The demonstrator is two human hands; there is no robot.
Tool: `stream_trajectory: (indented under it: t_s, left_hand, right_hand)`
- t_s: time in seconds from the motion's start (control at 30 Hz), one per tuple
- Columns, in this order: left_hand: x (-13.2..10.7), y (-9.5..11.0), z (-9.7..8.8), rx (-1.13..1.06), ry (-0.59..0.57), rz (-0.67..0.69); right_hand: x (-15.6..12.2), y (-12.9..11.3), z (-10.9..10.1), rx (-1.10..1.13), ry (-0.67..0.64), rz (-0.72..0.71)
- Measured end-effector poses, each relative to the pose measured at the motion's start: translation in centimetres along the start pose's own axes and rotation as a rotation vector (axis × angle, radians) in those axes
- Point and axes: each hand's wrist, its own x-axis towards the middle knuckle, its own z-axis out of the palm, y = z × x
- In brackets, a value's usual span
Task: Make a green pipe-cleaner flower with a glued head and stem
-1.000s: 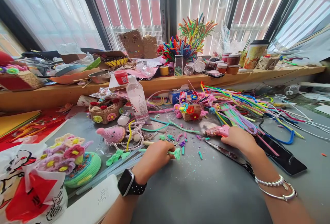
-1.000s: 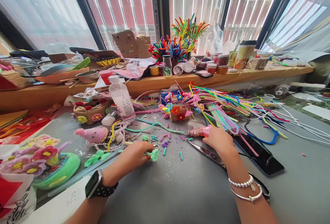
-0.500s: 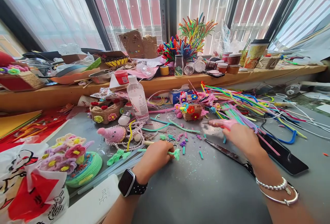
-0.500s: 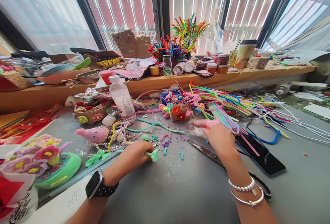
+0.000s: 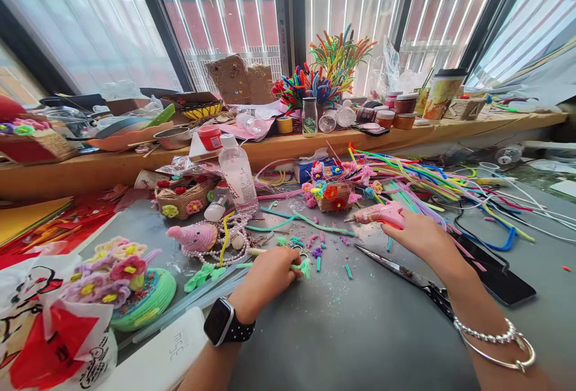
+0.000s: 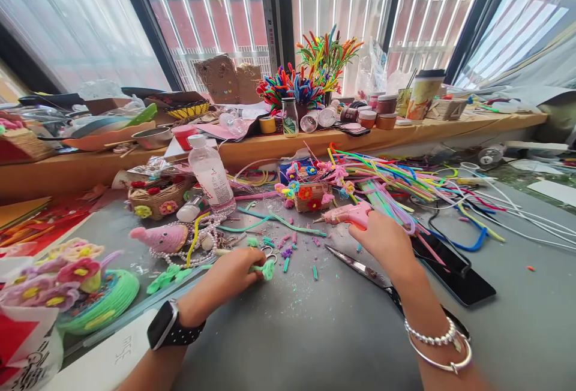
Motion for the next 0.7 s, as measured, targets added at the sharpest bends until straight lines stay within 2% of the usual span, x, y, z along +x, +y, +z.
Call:
stream_trajectory:
  t_s: [0.07, 0.23, 0.5, 0.7]
  left_hand:
    - [0.0, -0.1, 0.1, -0.004, -0.001, -0.008]
    - [0.0, -0.3, 0.2, -0.055, 0.028, 0.003]
    - [-0.4, 0.6, -0.9, -0.39, 0.4, 0.049]
    - [-0.6, 1.1, -1.5, -0.504, 0.621, 0.216]
  right_hand:
    - [0.2, -0.5, 0.2, -0.032, -0.035, 0.016]
    - [0.0, -1.9, 0.9, 0.019, 0.019, -0.075]
    - [-1.5, -3.5, 1.2, 0.282, 0.226, -0.183]
    - [-2.7, -4.2, 0.7, 0.43, 0.492, -0.278]
